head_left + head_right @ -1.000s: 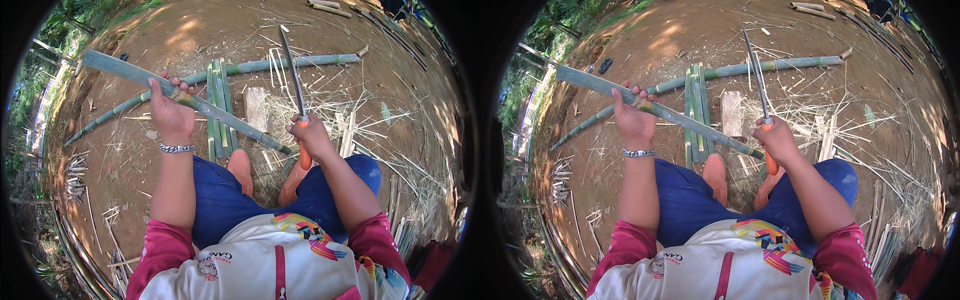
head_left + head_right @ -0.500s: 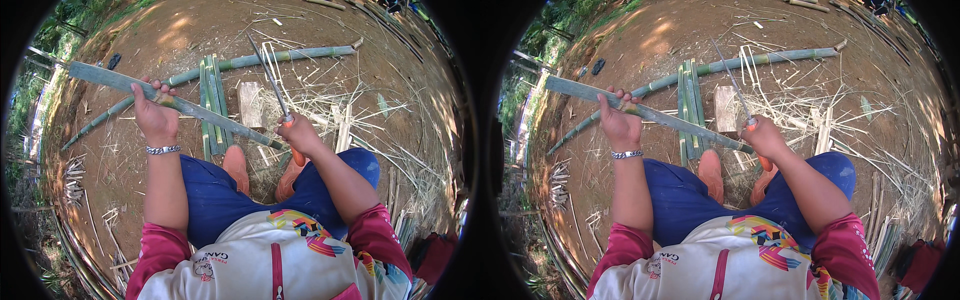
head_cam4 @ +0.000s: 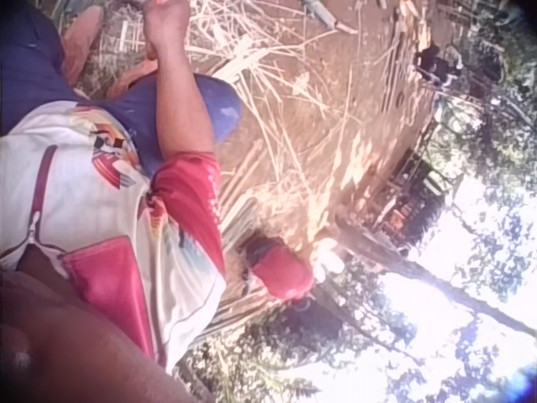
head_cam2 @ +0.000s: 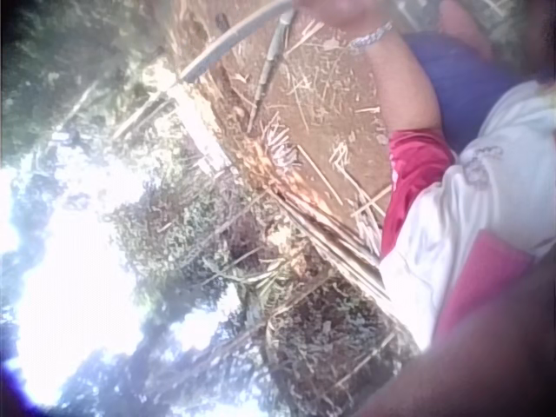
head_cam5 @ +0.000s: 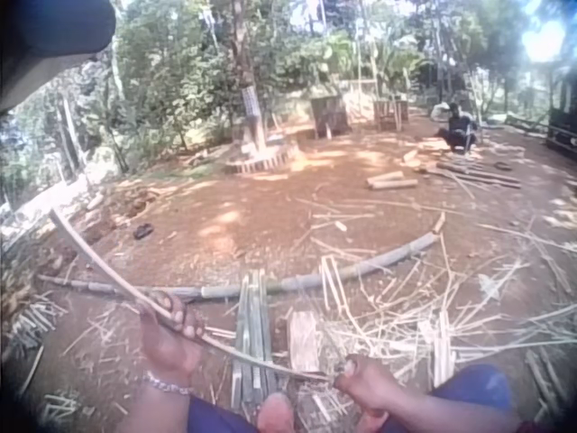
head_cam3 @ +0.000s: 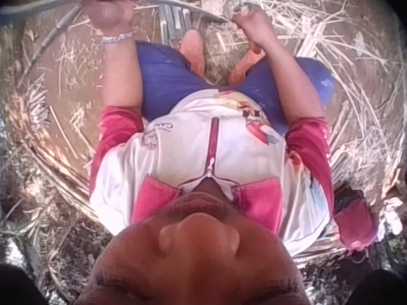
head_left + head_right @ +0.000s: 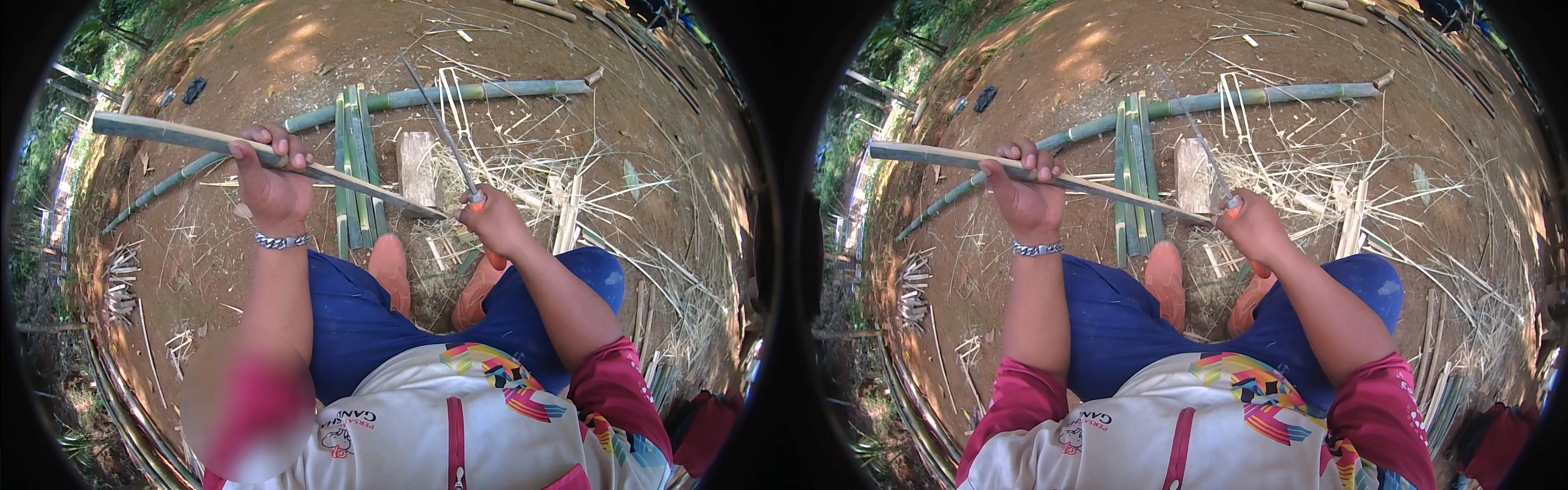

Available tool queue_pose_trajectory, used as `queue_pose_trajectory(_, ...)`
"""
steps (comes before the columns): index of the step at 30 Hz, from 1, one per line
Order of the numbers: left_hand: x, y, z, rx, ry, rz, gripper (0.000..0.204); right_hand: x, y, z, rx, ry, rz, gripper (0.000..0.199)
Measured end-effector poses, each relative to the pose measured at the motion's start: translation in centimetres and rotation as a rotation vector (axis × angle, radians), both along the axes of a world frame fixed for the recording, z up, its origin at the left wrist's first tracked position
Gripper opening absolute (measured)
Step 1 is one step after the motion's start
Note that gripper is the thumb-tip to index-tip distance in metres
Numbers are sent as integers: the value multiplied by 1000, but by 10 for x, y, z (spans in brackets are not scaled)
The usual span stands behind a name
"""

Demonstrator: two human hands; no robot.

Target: The person sits on the ground and uses a machete to split long bamboo stalks into thin strips. They hold the bamboo with one hand and strike it with the machete to separate the sections, then continue to shave and refine the strips.

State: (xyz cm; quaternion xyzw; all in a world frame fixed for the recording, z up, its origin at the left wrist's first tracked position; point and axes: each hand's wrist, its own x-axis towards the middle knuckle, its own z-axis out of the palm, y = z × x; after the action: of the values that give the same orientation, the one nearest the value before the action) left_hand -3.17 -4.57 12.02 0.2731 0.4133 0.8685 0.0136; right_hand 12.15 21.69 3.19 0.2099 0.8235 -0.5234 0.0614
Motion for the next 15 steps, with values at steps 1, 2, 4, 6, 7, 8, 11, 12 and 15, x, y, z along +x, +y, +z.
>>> queue_pose_trajectory(1,-1,2,-4,-14,22,-1,42,0,1,-2,-15,-18,-12,36)
queue_pose_trajectory(2,-1,3,-7,-20,35,7,41,1,2,-4,-24,-16,-19,35)
queue_pose_trajectory(4,-1,5,-10,-35,64,27,39,1,2,-6,-45,-8,-28,34)
queue_pose_trajectory(6,2,12,-13,-39,76,124,34,1,3,-8,-17,11,-16,35)
queue_pose_trajectory(7,4,17,-15,-41,80,170,33,1,4,-10,-2,20,-11,36)
queue_pose_trajectory(8,7,22,-18,-54,85,204,31,1,5,-13,1,18,-11,36)
queue_pose_trajectory(11,18,35,-26,-92,95,289,26,1,7,-19,-1,18,-9,39)
queue_pose_trajectory(12,21,39,-28,-102,94,309,25,2,7,-18,-9,22,-6,39)
queue_pose_trajectory(15,23,47,-32,-73,76,340,24,3,8,-17,-2,36,6,40)
